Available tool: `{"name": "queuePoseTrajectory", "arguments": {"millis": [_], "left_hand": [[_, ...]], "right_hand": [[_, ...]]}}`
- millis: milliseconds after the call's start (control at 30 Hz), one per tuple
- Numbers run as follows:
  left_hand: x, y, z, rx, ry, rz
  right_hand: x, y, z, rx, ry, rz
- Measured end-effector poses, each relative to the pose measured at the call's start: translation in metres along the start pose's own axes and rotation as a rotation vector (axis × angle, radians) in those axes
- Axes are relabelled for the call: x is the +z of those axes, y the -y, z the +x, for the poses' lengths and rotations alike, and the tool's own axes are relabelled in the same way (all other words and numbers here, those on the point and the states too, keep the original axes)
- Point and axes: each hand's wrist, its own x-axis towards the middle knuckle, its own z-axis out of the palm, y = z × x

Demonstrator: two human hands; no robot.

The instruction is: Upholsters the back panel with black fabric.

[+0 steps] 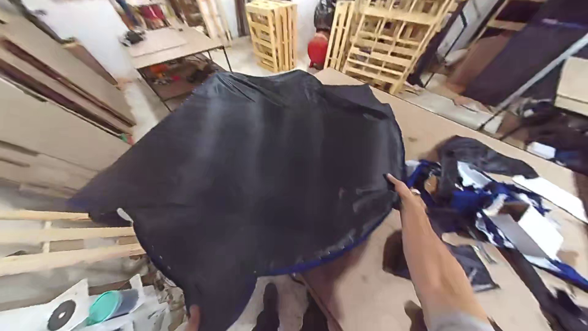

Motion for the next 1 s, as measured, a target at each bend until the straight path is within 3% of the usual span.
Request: {"name": "queuePoseTrajectory", "arguments": {"millis": [200,367,500,600,700,800,933,1000], "left_hand": [[-0.043,-0.006,0.009,-0.094,-0.145,0.136],[-0.106,-0.041,0.035,-0.078,-0.196,0.291],[-0.151,-0.059,0.056,-0.08,-0.253,0.389],[-0.149,-0.068,0.052,0.128,-0.381,0.774],[-0.103,-0.067,0.025,0.512,-0.428,1.073],[0.004,-0.054,-0.014,0.833,-0.1,1.075],[0.156,-0.021,-0.031,1.027,0.237,1.085],[0.223,-0.004,-0.032,1.11,0.345,1.098]], "right_hand": [[0.004,-0.015,-0.047,0.083,-0.055,0.005],[0.017,-0.077,-0.1,0.109,-0.13,0.144],[0.032,-0.094,-0.154,0.124,-0.19,0.059],[0.031,-0.091,-0.164,0.196,-0.185,-0.002],[0.018,-0.085,-0.152,0.171,-0.147,-0.157],[-0.006,-0.083,-0.162,0.023,-0.172,-0.272],[-0.046,-0.107,-0.207,-0.388,-0.119,-0.33],[-0.056,-0.124,-0.238,-0.471,-0.003,-0.314]]}}
